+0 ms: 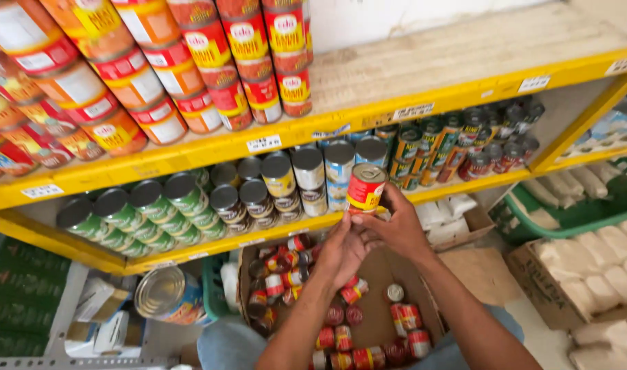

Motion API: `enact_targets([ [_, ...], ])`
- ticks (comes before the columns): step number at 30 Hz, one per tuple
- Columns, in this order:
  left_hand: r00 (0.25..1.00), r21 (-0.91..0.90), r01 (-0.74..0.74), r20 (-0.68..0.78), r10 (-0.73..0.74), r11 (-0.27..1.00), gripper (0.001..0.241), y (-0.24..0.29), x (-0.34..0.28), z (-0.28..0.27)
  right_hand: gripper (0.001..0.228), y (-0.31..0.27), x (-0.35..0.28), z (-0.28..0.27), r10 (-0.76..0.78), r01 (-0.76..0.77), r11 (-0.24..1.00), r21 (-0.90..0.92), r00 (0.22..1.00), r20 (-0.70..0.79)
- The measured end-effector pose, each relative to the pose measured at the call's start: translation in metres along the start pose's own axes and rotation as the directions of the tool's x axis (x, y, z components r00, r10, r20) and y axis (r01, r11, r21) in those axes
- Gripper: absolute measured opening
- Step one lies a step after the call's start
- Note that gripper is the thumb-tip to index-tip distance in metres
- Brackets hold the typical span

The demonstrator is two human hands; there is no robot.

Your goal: Organizing and stocking various canned goods onto shelves from a box on the floor.

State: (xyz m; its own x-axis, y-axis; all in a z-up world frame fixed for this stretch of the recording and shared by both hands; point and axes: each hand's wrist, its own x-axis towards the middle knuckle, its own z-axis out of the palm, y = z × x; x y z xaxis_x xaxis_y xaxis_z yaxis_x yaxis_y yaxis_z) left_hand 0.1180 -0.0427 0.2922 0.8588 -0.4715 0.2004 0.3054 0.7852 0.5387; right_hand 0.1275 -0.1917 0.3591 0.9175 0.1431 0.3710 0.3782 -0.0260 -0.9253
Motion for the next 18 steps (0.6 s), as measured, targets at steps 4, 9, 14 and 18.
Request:
enact_targets([
  [4, 0.997, 0.063, -0.035, 0.064, 0.031, 0.997, 0.050, 0.028, 0.025, 0.035, 0.061, -0.042, 0.024, -0.009, -0.052, 0.052, 0.999, -0.014, 0.999, 0.005],
  [9, 0.995, 0.149, -0.072, 0.077, 0.061, 0.986, 0.051, 0.066, 0.055, 0.079, 0.057, -0.089, 0.056, -0.020, -0.166, 0.168, 0.985, -0.041, 0.985, 0.048],
  [14, 0.964, 0.166, -0.242, 0.153, 0.217, 0.956, 0.049, 0.100, 0.104, 0.095, 0.051, -0.115, 0.118, -0.027, -0.346, 0.338, 0.920, -0.198, 0.938, -0.006],
  [18, 0.944, 0.229, -0.328, 0.113, 0.310, 0.916, 0.051, 0.143, 0.160, 0.139, 0.046, -0.140, 0.199, -0.032, -0.408, 0.406, 0.907, -0.111, 0.913, 0.007],
])
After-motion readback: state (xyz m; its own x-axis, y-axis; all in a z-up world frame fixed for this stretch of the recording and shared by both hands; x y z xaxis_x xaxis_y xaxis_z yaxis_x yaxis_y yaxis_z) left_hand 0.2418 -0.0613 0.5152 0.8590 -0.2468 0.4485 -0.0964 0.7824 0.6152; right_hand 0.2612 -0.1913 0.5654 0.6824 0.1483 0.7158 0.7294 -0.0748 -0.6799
